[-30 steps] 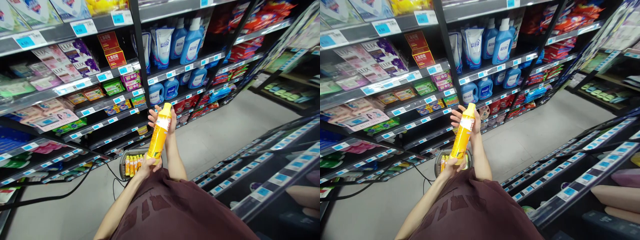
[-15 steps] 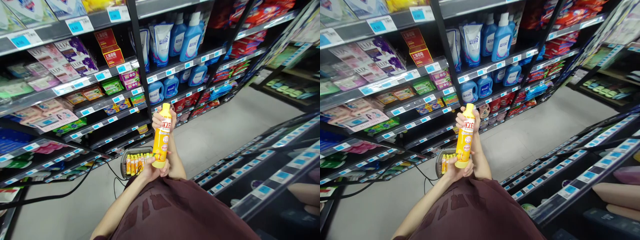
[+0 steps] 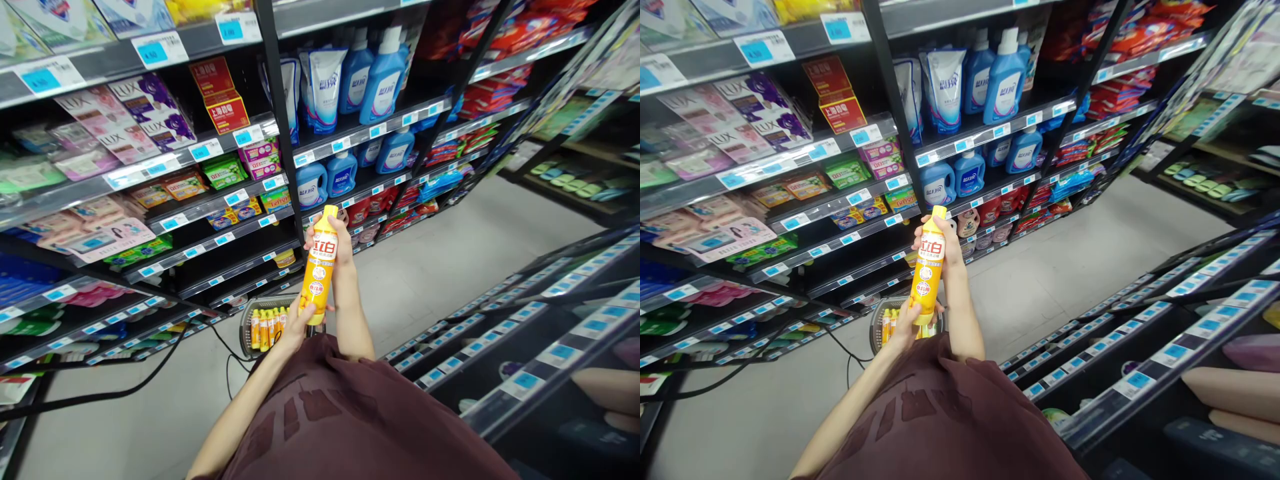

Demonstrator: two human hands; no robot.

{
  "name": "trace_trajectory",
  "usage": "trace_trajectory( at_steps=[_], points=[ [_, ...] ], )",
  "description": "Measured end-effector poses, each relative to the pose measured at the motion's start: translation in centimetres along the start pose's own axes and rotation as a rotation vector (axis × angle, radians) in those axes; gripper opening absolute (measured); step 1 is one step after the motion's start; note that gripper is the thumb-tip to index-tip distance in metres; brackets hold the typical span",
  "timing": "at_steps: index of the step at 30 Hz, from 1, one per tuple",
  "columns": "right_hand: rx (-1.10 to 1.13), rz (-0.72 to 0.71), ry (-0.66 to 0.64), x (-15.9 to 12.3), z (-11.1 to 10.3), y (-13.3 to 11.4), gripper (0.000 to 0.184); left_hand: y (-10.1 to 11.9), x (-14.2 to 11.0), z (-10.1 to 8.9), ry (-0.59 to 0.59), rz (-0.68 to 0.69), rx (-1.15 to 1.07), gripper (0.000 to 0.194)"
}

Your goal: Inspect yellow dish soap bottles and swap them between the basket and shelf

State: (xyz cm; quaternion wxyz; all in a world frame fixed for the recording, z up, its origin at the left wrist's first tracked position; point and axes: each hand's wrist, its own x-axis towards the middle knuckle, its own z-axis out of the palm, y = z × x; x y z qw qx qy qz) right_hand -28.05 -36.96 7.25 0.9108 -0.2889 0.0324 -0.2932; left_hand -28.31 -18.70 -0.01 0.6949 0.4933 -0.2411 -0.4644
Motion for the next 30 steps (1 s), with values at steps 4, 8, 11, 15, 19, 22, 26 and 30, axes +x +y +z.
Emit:
trace_trajectory(
  at_steps=[4, 8, 11, 15, 19, 22, 26, 30],
  points=[
    [0.009, 0.019, -0.013, 0.1, -0.2, -0.1, 0.030, 0.6, -0.3, -0.4, -0.057, 0.020, 0.128, 0.046],
    [-0.017, 0.011, -0.044, 0.0, -0.3, -0.5, 0.032, 1.1, -0.7, -0.1, -0.097, -0.028, 0.143, 0.043],
    [-0.032, 0.009, -0.028, -0.1, -0.3, -0.7, 0.031, 1.2, -0.7, 0.1, -0.104, -0.039, 0.136, 0.044],
    [0.010, 0.036, -0.018, 0.0, -0.3, -0.5, 0.029, 1.4, -0.5, 0.3, -0.082, -0.020, 0.172, 0.045],
    [0.027, 0.063, -0.048, 0.3, -0.3, -0.3, 0.029, 1.6, -0.6, 0.3, -0.050, -0.003, 0.223, 0.042],
    [0.026, 0.054, -0.062, 0.4, -0.4, -0.3, 0.029, 1.6, -0.7, 0.1, -0.034, -0.007, 0.236, 0.041],
    [0.008, 0.028, -0.046, 0.3, -0.4, -0.5, 0.031, 1.3, -0.8, 0.0, -0.032, -0.008, 0.218, 0.045],
    [-0.028, 0.034, -0.046, 0.2, -0.3, -0.4, 0.033, 1.1, -0.8, 0.1, -0.040, -0.001, 0.207, 0.045]
  ],
)
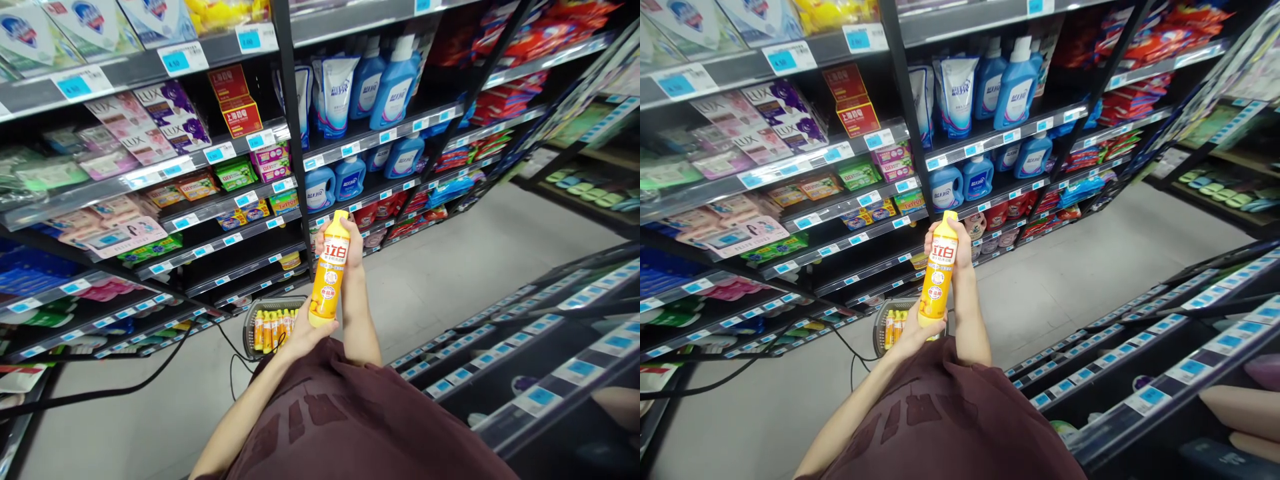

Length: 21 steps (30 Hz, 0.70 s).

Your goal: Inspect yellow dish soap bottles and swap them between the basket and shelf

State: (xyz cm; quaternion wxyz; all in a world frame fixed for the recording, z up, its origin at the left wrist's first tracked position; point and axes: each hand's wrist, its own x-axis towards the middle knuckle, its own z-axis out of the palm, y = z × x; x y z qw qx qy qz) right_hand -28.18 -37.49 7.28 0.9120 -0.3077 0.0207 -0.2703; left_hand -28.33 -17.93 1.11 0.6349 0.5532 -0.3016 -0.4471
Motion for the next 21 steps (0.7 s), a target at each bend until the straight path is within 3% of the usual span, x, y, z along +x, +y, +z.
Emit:
trace_trajectory(
  at_steps=[11, 17, 21],
  points=[
    [0.025, -0.002, -0.005, 0.23, -0.08, 0.19, 0.034, 0.31, -0.07, 0.09, 0.029, -0.028, -0.028, 0.050],
    [0.013, -0.027, 0.009, 0.14, -0.17, 0.11, 0.033, 0.39, 0.20, -0.30, 0.030, -0.004, 0.044, 0.047],
    [-0.038, -0.027, 0.025, -0.02, -0.22, -0.06, 0.033, 0.66, 0.64, -0.49, -0.002, -0.062, 0.110, 0.042]
  ],
)
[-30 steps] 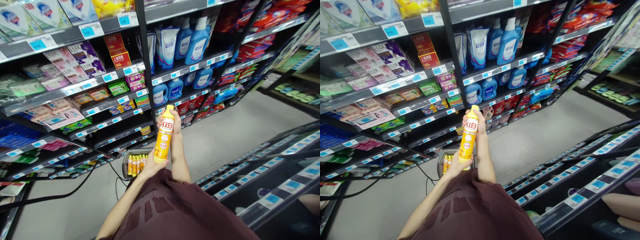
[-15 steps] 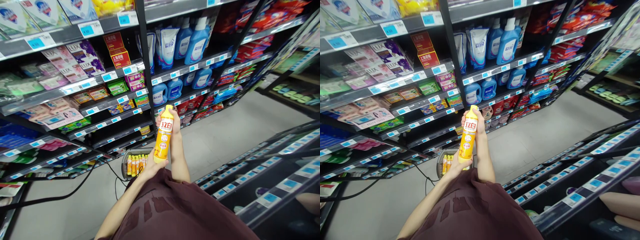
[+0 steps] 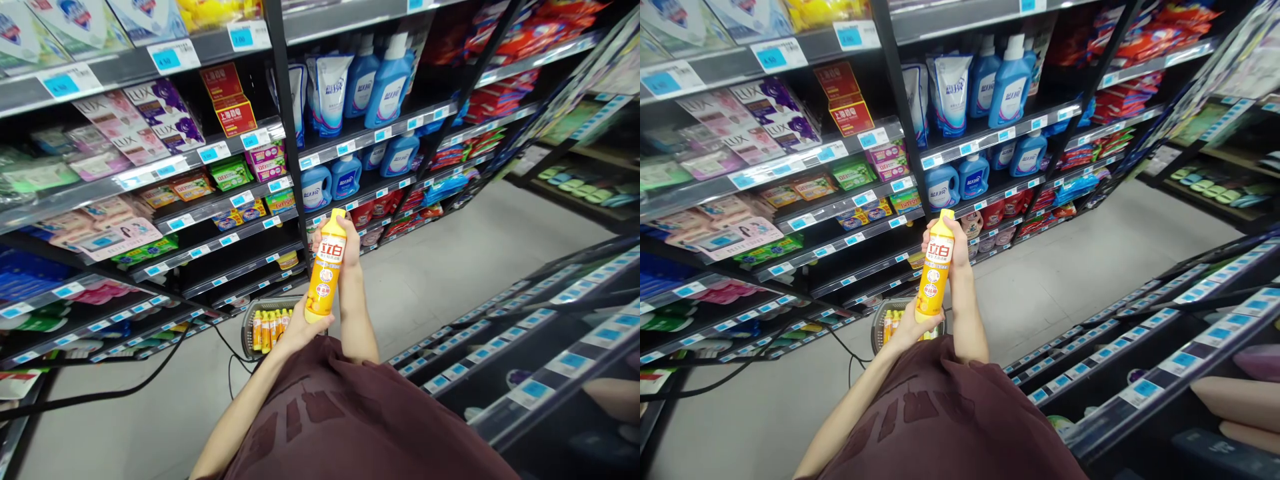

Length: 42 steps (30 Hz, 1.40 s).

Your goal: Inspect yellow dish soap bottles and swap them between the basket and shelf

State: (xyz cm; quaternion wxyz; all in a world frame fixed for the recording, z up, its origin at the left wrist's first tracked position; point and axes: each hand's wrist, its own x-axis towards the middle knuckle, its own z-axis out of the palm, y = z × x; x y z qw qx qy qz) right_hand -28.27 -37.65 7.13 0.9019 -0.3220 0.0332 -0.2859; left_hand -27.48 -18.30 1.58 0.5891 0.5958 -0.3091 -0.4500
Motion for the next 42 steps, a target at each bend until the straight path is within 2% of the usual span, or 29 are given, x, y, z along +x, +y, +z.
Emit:
trace_trajectory(
  at_steps=[6, 14, 18, 22, 28, 30, 32, 35, 39, 42],
  points=[
    [-0.062, 0.000, -0.015, -0.5, 0.4, -0.2, 0.032, 0.2, 0.4, 0.2, -0.003, -0.062, 0.082, 0.040],
    [-0.046, -0.004, -0.031, -0.4, 0.2, -0.2, 0.032, 0.0, 0.1, 0.4, 0.004, -0.057, 0.024, 0.032],
    [-0.052, -0.009, -0.027, -0.4, 0.3, -0.1, 0.033, -0.5, 0.1, 0.2, 0.001, -0.059, 0.006, 0.032],
    [-0.068, 0.015, -0.025, -0.5, 0.4, -0.1, 0.033, -1.0, 0.3, 0.3, 0.078, -0.049, 0.045, 0.036],
    [-0.238, 0.050, -0.007, -0.1, 0.6, 1.2, 0.037, -2.5, 1.5, 0.6, 0.102, -0.035, -0.031, 0.037],
    [-0.351, 0.031, 0.023, 0.2, 0.7, 2.3, 0.035, -3.7, 2.3, 0.2, 0.200, -0.034, -0.026, 0.037],
    [-0.488, 0.012, 0.044, 0.5, 0.7, 3.9, 0.032, -5.1, 3.1, -0.6, 0.353, -0.026, 0.052, 0.039],
    [-0.664, 0.050, 0.016, 0.8, 0.1, 6.7, 0.039, -7.2, 3.8, -2.6, 0.520, -0.029, 0.162, 0.043],
    [-0.841, 0.267, -0.066, 0.4, -1.1, 10.6, 0.037, -9.6, 3.3, -6.0, 0.670, -0.043, 0.211, 0.044],
    [-0.858, 0.421, -0.108, -0.3, -1.9, 13.2, 0.046, -11.5, 2.0, -8.7, 0.772, -0.038, 0.234, 0.045]
  ],
)
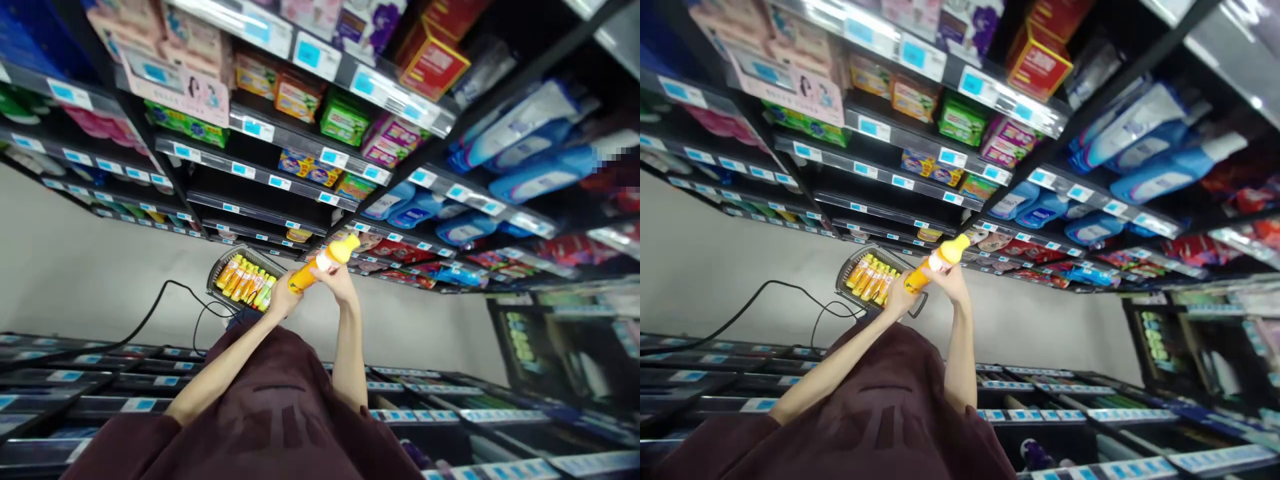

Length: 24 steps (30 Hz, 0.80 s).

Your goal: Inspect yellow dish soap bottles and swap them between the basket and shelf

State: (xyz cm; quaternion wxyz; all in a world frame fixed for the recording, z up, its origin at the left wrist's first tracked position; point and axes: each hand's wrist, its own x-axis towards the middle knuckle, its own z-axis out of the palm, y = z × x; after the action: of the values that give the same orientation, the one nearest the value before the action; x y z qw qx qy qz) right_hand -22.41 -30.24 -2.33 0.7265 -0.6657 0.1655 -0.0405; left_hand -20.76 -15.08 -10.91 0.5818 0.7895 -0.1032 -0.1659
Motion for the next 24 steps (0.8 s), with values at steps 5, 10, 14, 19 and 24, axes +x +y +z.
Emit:
trace_trajectory(
  at_steps=[5, 10, 14, 19, 24],
  points=[
    [-0.096, 0.187, -0.052, 0.0, 2.6, 4.4, 0.054, -5.0, -0.1, -3.1, 0.142, -0.037, -0.090, 0.041],
    [-0.262, 0.162, -0.061, 0.3, 5.4, 8.9, 0.052, -9.7, 0.0, -4.2, 0.289, -0.161, -0.225, 0.052],
    [-0.454, 0.142, -0.052, 2.1, 8.1, 10.6, 0.053, -13.5, 0.7, -4.4, 0.292, -0.304, -0.343, 0.055],
    [-0.652, 0.059, 0.083, 7.0, 9.6, 11.9, 0.066, -17.0, 0.4, -4.2, 0.101, -0.402, -0.475, 0.040],
    [-0.755, 0.035, 0.074, 14.4, 10.3, 13.7, 0.050, -18.0, -2.6, -3.7, -0.078, -0.463, -0.498, 0.020]
  ],
)
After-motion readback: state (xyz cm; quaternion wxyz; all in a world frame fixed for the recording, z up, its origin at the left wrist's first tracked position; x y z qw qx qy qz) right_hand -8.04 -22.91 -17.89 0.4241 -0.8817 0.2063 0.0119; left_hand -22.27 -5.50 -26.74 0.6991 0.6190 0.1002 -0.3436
